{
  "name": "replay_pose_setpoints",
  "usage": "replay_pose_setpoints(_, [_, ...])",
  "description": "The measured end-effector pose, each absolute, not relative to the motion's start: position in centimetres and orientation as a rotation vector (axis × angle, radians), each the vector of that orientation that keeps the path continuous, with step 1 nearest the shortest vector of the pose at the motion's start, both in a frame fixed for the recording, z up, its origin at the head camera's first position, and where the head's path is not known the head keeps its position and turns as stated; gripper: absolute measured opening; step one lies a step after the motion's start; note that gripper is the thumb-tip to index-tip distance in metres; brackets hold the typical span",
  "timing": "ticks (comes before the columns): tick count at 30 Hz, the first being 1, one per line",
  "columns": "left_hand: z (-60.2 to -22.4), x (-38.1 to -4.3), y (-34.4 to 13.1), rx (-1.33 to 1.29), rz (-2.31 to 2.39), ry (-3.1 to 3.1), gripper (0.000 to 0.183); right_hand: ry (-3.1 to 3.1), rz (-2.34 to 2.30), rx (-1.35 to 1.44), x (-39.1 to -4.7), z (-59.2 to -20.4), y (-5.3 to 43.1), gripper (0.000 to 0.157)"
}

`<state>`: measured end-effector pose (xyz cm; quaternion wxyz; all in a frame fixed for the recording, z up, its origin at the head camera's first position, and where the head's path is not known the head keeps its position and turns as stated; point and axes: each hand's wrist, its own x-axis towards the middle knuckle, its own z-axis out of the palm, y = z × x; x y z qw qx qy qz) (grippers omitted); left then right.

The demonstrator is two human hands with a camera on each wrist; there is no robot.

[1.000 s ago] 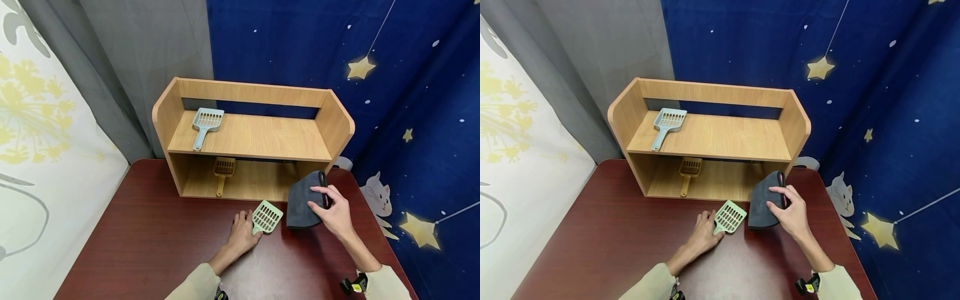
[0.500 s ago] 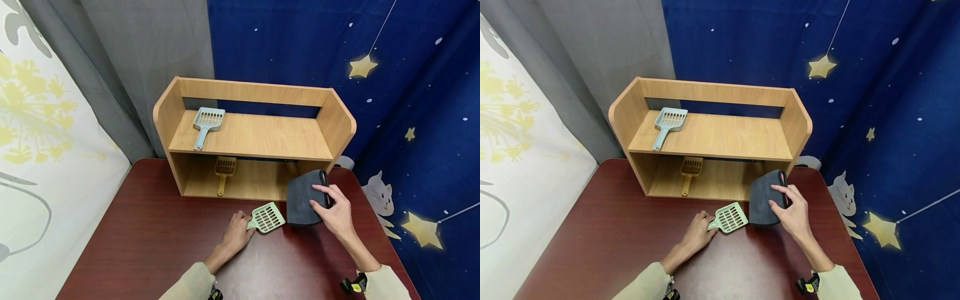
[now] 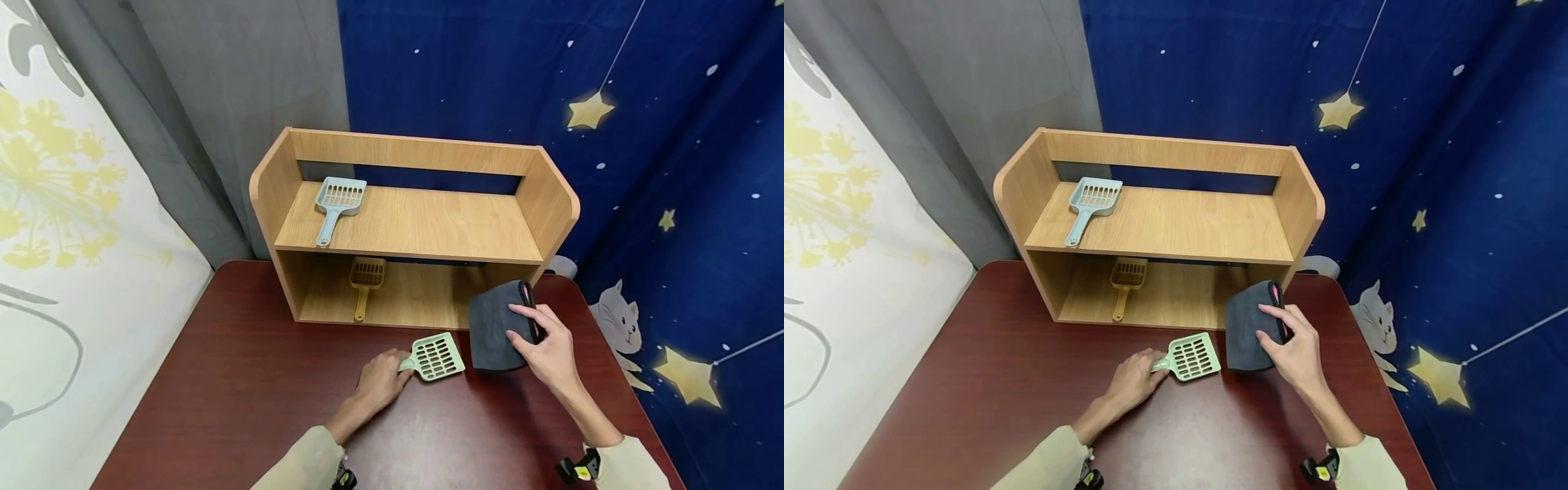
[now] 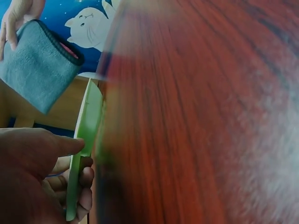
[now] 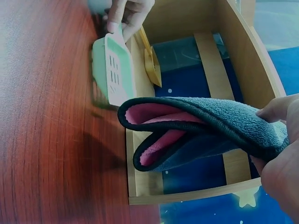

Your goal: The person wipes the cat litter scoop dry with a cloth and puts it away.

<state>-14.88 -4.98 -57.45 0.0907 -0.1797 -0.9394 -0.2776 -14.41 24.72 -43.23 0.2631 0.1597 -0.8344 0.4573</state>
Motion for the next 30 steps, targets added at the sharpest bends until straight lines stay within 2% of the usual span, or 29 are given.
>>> replay_pose_setpoints(11, [-54.9, -14.9, -6.5, -0.623, -0.875, -2.835, 0.030, -2.272, 1.214, 0.520, -14.9, -43.5, 25.3, 0.051])
replay_pose_setpoints(18, [-52.1, -14.8, -7.4, -0.838, -0.940, -2.821, 0.030, -2.318, 1.202, 0.618, -16.9, -45.9, 26.6, 0.055])
replay_pose_setpoints(30, [-49.2, -14.9, -8.2, -1.165, -0.889, -2.772, 0.031, -2.367, 1.338, 0.915, -18.4, -46.1, 25.7, 0.054])
